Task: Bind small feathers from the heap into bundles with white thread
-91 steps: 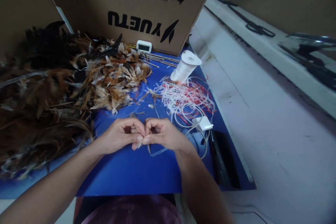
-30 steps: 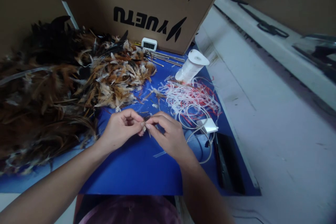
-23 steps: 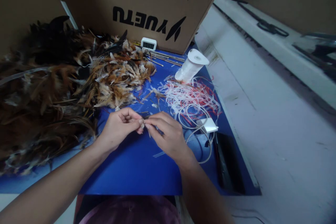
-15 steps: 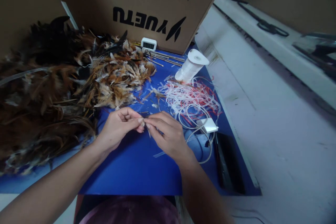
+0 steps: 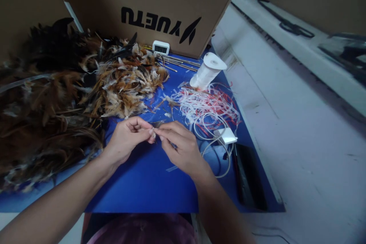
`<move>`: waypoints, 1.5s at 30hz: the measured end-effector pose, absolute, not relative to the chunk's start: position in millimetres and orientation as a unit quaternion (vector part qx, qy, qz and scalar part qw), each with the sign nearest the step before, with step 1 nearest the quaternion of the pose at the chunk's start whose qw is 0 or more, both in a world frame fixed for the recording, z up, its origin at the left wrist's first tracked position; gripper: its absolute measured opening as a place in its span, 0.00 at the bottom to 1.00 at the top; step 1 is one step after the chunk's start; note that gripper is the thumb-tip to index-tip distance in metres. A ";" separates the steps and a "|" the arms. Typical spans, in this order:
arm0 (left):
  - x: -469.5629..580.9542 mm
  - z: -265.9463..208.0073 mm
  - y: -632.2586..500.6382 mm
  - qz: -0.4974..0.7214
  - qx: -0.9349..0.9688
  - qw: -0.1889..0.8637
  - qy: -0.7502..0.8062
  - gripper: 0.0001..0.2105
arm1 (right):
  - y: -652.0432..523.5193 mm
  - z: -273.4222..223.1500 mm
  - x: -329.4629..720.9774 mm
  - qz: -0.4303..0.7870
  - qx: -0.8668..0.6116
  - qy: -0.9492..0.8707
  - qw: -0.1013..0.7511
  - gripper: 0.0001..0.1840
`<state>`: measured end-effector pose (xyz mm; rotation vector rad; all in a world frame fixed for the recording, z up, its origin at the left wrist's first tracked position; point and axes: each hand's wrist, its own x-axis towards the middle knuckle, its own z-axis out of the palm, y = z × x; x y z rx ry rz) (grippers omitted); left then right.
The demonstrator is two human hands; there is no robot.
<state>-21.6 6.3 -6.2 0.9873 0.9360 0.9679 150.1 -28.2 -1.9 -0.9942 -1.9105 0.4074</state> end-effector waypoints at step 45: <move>-18.0 -11.2 -6.7 0.460 0.665 0.351 0.472 0.02 | -33.2 -4.3 127.4 0.259 -0.548 -0.634 0.479 0.04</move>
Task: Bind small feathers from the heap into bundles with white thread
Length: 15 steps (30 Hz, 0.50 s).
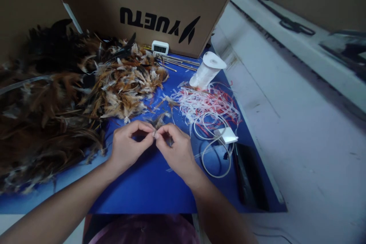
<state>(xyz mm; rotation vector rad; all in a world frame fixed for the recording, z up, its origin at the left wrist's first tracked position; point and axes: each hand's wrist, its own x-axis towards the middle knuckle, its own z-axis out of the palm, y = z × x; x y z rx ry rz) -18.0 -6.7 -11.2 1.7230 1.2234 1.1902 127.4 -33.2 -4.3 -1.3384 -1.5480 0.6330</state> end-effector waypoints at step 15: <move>-19.1 -10.6 -9.5 0.512 0.654 0.349 0.434 0.04 | -29.6 -1.9 126.4 0.510 -0.471 -0.472 0.543 0.06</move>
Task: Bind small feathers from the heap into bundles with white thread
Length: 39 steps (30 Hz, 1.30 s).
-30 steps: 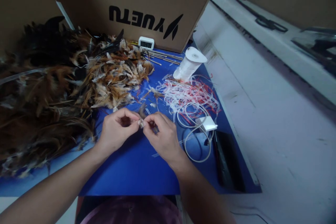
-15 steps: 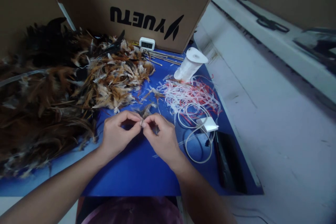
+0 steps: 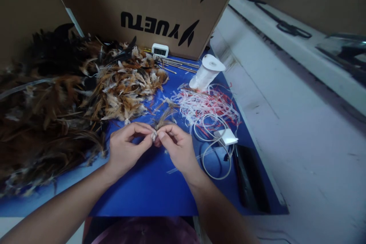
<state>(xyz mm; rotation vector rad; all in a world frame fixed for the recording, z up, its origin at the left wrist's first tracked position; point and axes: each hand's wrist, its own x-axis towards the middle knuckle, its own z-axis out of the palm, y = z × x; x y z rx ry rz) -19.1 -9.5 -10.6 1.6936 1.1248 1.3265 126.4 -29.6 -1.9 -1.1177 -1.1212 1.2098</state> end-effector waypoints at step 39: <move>-20.6 -17.0 -4.3 0.547 0.701 0.262 0.374 0.08 | -24.5 -10.4 126.3 0.707 -0.394 -0.275 0.520 0.10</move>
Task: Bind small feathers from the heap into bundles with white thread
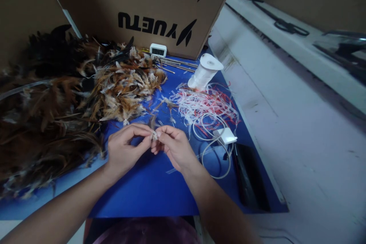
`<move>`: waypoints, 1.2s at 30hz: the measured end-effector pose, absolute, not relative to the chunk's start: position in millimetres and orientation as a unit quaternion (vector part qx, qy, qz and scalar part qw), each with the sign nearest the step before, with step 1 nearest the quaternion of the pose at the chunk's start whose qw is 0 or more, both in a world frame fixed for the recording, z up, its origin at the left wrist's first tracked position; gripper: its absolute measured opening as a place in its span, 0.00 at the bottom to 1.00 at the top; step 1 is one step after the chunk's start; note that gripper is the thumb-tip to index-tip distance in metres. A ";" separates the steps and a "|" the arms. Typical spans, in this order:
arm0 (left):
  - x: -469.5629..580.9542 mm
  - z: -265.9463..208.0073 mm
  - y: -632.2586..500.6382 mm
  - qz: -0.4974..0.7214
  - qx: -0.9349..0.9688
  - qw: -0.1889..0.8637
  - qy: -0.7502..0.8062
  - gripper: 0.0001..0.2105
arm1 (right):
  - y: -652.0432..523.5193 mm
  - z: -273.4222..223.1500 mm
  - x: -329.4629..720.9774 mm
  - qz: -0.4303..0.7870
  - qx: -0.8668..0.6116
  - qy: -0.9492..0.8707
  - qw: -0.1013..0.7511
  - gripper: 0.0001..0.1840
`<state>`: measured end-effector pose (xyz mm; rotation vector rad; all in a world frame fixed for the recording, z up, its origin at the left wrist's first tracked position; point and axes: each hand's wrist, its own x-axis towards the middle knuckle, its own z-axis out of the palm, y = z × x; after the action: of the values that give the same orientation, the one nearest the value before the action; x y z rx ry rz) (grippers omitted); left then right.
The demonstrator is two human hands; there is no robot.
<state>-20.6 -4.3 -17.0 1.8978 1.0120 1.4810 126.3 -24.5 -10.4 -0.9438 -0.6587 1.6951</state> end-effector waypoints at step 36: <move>-19.9 -14.7 -3.0 0.524 0.717 0.256 0.382 0.05 | -24.5 -6.6 128.4 0.626 -0.456 -0.369 0.513 0.06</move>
<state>-19.9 -3.0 -14.7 1.9475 1.0376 1.4213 128.4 -24.5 -6.6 -1.0971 -0.8883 1.5047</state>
